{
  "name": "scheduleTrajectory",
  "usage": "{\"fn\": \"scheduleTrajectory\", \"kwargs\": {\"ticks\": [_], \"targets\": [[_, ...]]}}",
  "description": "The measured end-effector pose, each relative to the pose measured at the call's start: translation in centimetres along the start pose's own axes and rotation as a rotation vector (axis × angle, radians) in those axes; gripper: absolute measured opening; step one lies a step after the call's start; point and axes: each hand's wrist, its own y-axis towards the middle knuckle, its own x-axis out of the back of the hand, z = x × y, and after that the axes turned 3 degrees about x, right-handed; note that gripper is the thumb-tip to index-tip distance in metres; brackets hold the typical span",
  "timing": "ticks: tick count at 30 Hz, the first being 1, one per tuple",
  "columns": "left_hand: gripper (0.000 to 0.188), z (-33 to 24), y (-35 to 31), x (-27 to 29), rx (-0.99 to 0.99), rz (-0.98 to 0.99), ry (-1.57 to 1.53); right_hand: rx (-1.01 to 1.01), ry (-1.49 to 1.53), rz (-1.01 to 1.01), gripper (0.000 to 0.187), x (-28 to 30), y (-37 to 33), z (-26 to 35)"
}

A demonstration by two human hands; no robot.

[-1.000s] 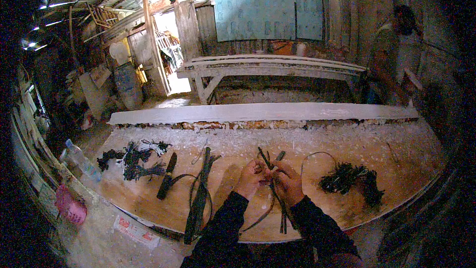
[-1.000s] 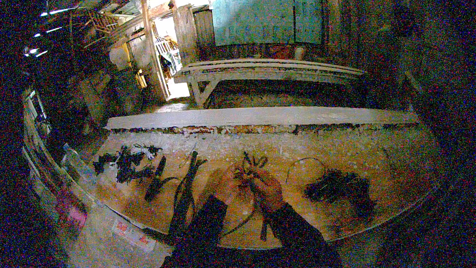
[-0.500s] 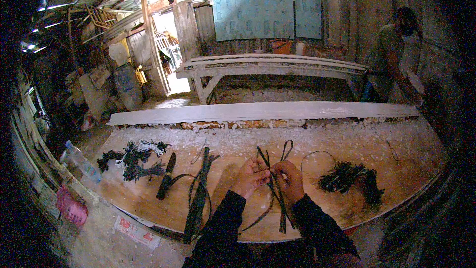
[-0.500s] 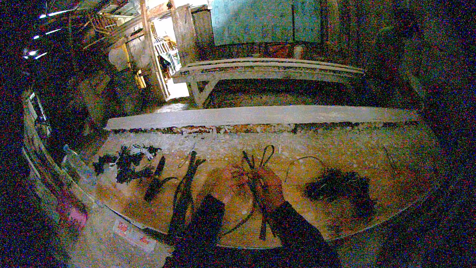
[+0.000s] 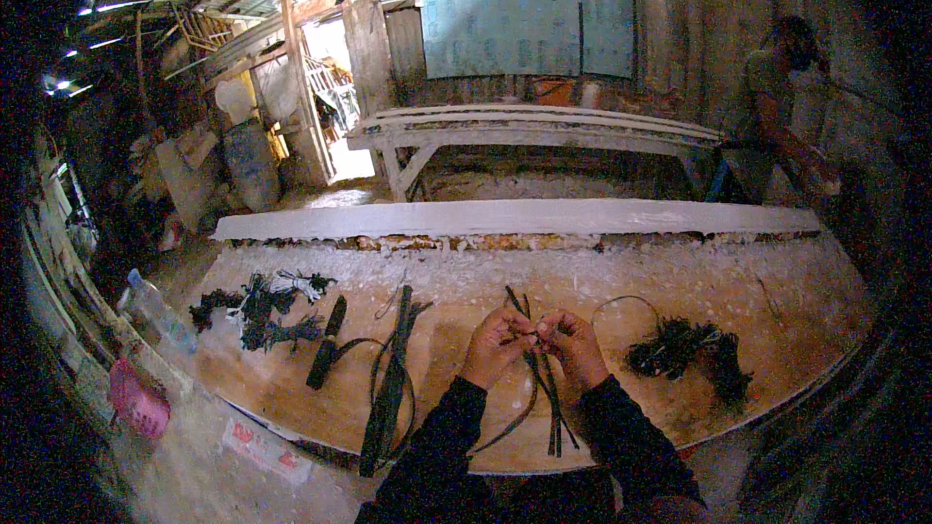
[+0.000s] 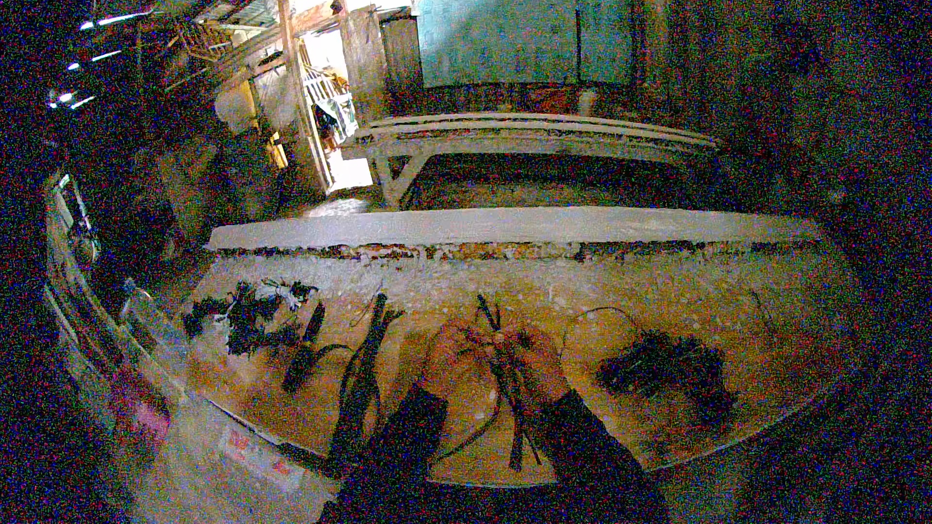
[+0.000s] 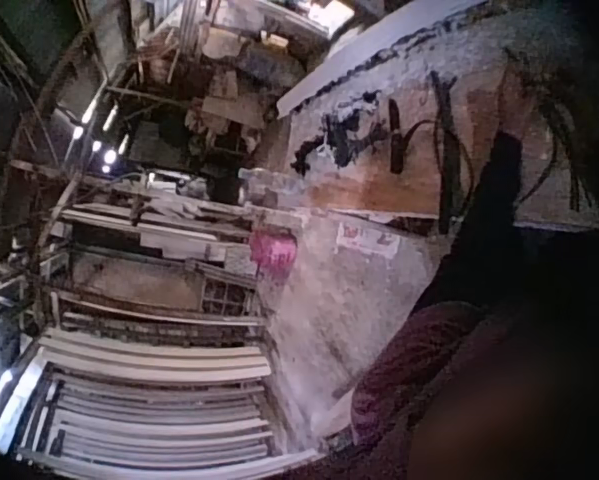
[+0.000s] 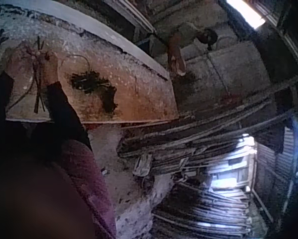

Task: The person ties black cables into bundles using a thin wire or tie, working at a wooden table. A coworker wipes a long white board in the background. The person handles the cables one at a time and places the tied bundles on the table.

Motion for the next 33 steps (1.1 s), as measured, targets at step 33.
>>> {"fn": "scheduleTrajectory", "kwargs": {"ticks": [33], "targets": [[0.023, -0.7, -0.4, -1.3, -0.135, -0.249, 0.421, 0.515, -0.855, -0.013, 0.012, -0.3, -0.1, -0.8]]}}
